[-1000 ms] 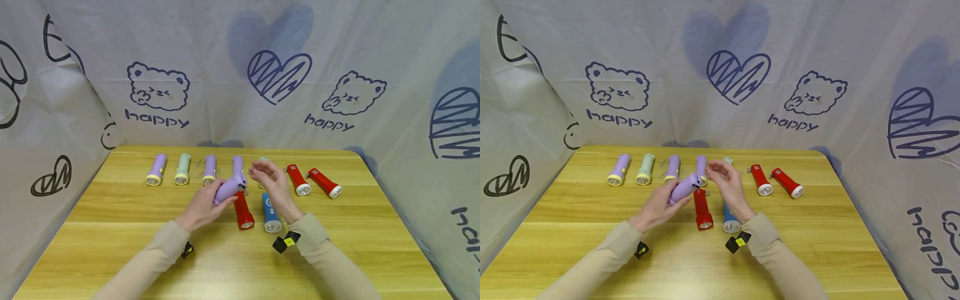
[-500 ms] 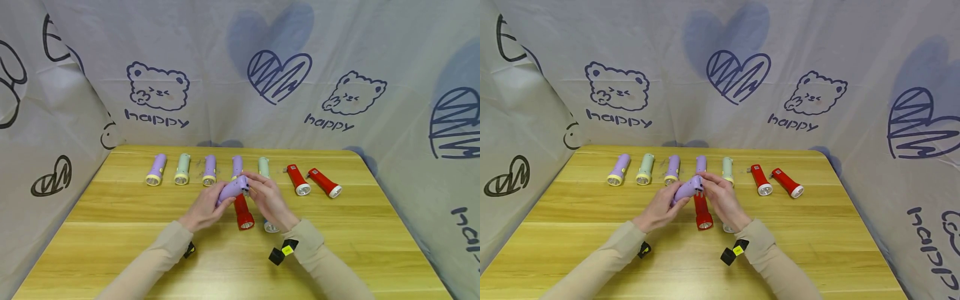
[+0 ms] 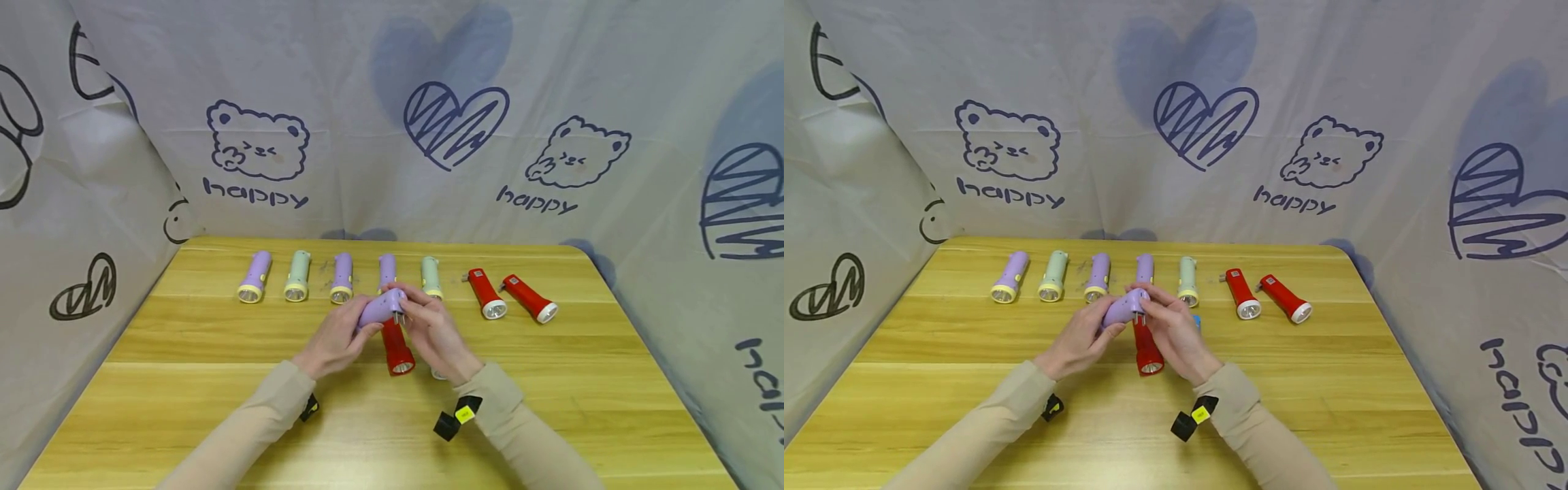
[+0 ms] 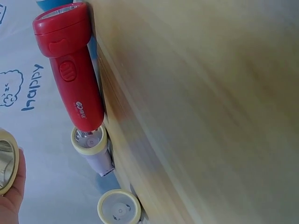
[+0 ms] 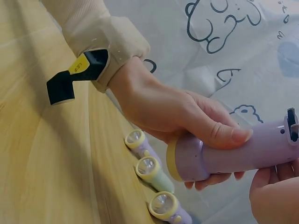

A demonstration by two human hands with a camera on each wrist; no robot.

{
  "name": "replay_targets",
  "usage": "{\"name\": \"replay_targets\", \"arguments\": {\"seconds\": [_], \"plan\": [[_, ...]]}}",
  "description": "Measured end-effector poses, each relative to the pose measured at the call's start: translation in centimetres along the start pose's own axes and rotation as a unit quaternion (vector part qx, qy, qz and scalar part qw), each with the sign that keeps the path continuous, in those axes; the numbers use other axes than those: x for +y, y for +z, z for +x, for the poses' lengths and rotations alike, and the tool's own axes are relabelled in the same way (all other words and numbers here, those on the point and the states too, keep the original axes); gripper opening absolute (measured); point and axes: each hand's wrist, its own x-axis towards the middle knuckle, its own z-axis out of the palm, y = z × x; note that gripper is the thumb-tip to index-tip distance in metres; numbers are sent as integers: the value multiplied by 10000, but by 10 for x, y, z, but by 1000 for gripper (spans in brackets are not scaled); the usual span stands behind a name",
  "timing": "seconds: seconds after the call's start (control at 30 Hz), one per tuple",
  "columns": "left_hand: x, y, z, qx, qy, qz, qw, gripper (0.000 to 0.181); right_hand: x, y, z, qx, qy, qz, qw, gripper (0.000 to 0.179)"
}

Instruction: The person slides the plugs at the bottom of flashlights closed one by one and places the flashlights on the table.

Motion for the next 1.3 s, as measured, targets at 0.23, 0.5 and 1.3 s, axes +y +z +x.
{"name": "replay_targets", "arguments": {"seconds": [0.23,0.5,1.3], "plan": [[-4,3,-1,14,103,62,9999,36,4,-1,-1,-83,-128,-189,9997,40],[-2,2,0,-34,104,101,9999,35,7,-4,-3,-156,-189,-30,9997,37],[1,9,-1,-122,162,543,9983,38,14,-1,-2,849,-180,115,9962,33]]}}
